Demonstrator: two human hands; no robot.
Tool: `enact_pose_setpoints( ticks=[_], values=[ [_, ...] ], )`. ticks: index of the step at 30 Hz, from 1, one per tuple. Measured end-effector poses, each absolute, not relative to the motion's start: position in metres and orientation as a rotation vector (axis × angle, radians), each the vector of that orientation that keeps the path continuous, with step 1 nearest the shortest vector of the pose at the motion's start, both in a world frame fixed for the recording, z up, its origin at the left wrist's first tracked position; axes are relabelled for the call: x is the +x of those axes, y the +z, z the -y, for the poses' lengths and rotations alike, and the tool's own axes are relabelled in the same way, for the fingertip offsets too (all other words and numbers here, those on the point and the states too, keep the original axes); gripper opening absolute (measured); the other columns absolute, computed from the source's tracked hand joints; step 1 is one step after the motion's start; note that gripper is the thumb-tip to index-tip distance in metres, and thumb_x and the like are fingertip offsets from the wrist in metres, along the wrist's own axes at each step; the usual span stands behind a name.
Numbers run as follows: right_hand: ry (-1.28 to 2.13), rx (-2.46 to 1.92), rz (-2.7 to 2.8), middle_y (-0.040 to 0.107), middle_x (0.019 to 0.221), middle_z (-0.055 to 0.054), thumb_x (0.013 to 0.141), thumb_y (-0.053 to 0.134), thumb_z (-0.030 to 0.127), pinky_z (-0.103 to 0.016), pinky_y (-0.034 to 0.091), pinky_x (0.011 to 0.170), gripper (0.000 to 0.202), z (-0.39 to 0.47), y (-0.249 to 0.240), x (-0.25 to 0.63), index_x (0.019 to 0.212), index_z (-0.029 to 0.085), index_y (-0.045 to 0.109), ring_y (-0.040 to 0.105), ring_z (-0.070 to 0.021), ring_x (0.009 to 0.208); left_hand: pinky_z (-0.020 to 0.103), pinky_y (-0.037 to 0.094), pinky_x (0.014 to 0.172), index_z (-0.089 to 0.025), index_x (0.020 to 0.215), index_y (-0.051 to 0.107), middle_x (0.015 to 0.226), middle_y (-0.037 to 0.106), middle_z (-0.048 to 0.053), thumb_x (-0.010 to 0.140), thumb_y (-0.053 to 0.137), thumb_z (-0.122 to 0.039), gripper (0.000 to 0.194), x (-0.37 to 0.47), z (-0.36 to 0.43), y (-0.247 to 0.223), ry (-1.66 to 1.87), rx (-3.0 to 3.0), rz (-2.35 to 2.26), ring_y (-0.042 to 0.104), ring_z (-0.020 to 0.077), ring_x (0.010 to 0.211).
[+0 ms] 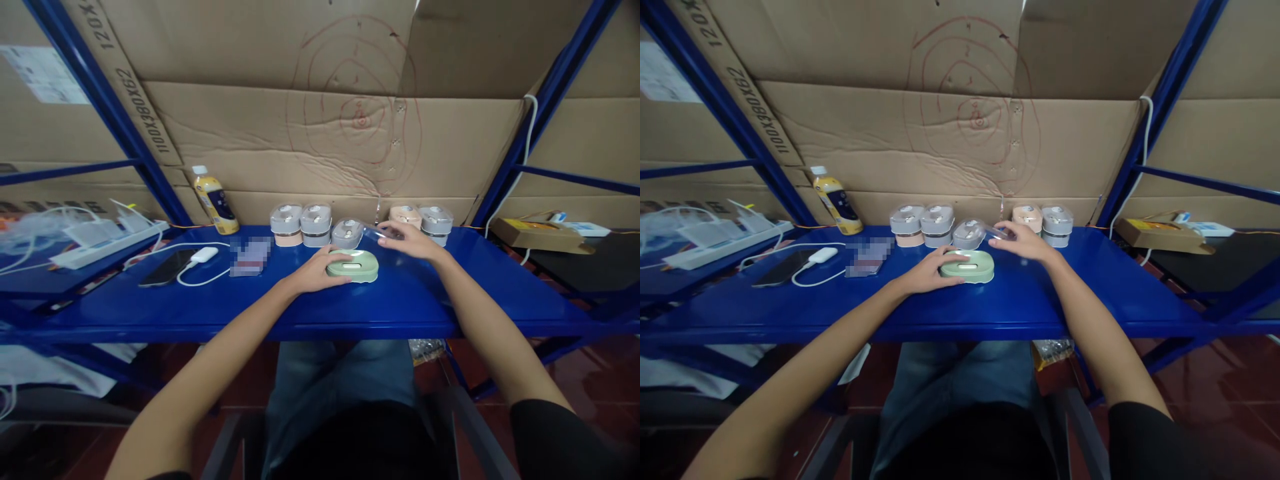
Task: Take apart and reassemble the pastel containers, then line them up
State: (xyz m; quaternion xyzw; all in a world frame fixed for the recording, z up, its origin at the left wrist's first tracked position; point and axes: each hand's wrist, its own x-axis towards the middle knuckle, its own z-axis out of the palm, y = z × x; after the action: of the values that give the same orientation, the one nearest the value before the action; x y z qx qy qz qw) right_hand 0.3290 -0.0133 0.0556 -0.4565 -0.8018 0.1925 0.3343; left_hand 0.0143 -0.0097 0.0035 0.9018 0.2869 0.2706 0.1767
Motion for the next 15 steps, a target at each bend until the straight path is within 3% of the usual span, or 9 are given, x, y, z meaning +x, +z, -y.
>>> enact_pose_setpoints(
  ticks=[3,10,15],
  values=[
    [0.445,-1.241,1.999,0.073,0.116,-0.009,0.085,0.070,0.069,-0.050,0.054,0.102,0.065,0.005,0.051,0.335,0.130,0.022,0.069,0.068,-0.0298,0.107,0.057,0.039,0.123,-0.026,0.124,0.079,0.143,0.057,0.013,0.094,0.069,-0.060,0.047,0.015,0.010,0.003,0.730,2.575,-0.820,0.053,0.0363,0.140],
    [0.428,-1.275,2.019,0.073,0.120,-0.012,0.087,0.066,0.069,-0.049,0.054,0.100,0.067,0.003,0.047,0.333,0.133,0.021,0.067,0.068,-0.0306,0.107,0.053,0.044,0.118,-0.017,0.125,0.077,0.133,0.060,0.017,0.099,0.052,-0.064,0.059,0.005,-0.001,0.012,0.854,2.564,-0.921,0.060,0.0339,0.130],
    [0.550,-1.469,2.211,0.076,0.115,-0.011,0.082,0.077,0.062,-0.043,0.057,0.090,0.067,0.008,0.055,0.337,0.134,0.022,0.066,0.071,-0.0298,0.100,0.054,0.047,0.114,-0.019,0.116,0.076,0.121,0.064,0.013,0.090,0.057,-0.072,0.061,-0.027,-0.016,0.025,0.769,2.556,-1.202,0.063,0.0342,0.120]
  ],
)
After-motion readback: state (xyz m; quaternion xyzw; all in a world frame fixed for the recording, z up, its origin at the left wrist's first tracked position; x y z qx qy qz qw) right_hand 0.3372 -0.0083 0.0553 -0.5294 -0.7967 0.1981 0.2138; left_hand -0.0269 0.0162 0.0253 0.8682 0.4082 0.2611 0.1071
